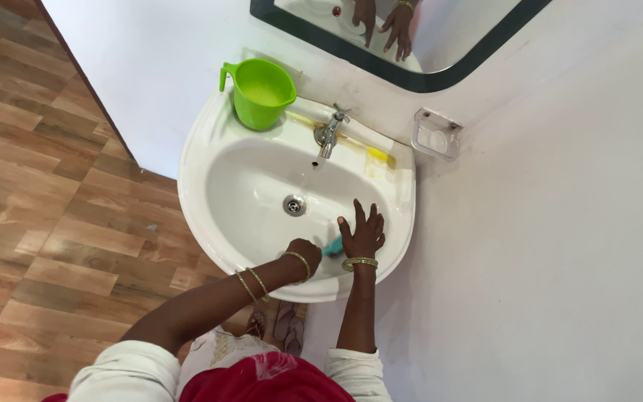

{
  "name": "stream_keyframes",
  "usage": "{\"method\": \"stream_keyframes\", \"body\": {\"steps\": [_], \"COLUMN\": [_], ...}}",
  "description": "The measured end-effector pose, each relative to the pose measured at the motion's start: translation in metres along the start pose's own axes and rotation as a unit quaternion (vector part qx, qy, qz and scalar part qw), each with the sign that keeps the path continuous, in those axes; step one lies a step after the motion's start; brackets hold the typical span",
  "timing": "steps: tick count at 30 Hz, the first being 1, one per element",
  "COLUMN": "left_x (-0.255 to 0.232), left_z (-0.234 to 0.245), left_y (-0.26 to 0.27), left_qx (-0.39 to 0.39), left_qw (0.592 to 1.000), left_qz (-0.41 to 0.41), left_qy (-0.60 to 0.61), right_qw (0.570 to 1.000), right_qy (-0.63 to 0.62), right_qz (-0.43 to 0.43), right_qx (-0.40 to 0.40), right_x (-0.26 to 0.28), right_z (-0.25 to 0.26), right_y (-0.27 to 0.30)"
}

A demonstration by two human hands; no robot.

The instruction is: The person scrubs a white bathroom sink with a blue brush, repeatedly rinsing the brush under running water and cleaning the basin and faucet area.

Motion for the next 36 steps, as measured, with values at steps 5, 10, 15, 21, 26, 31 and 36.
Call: {"method": "stream_keyframes", "body": {"steps": [5, 10, 15, 21, 26, 31, 36], "left_x": [0.109, 0.146, 0.024, 0.095, 0.108, 0.019, 0.103], "left_z": [0.015, 0.018, 0.012, 0.011, -0.015, -0.032, 0.002], "left_y": [0.004, 0.015, -0.015, -0.014, -0.018, -0.052, -0.020], "left_qx": [0.007, 0.025, 0.000, 0.000, -0.011, 0.002, 0.029], "left_qw": [0.950, 0.960, 0.997, 0.957, 0.965, 0.989, 0.958], "left_qz": [0.293, 0.271, 0.072, 0.287, 0.256, 0.134, 0.262], "left_qy": [-0.108, -0.060, -0.014, -0.041, -0.052, -0.066, -0.114], "right_qw": [1.000, 0.999, 0.997, 0.997, 0.998, 0.999, 0.999], "right_qy": [-0.011, -0.003, -0.025, -0.019, -0.011, -0.017, -0.028], "right_qz": [0.014, 0.044, 0.064, 0.059, 0.045, 0.031, 0.038], "right_qx": [0.014, 0.004, 0.023, 0.037, 0.035, 0.032, 0.025], "right_x": [-0.003, -0.004, -0.002, -0.014, -0.026, -0.024, -0.008], "right_z": [-0.003, -0.011, -0.014, -0.017, -0.012, -0.012, -0.014], "right_y": [-0.018, -0.028, -0.044, -0.052, -0.052, -0.051, -0.050]}}
Point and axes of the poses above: each hand's wrist, its own y-axis away from the middle knuckle, its own z-axis out of the back of the hand, x = y × z, the point moved 5 cm from there along -y, towards the middle knuckle, and after that the axes turned 3 degrees about -z, right-handed, at the moved point
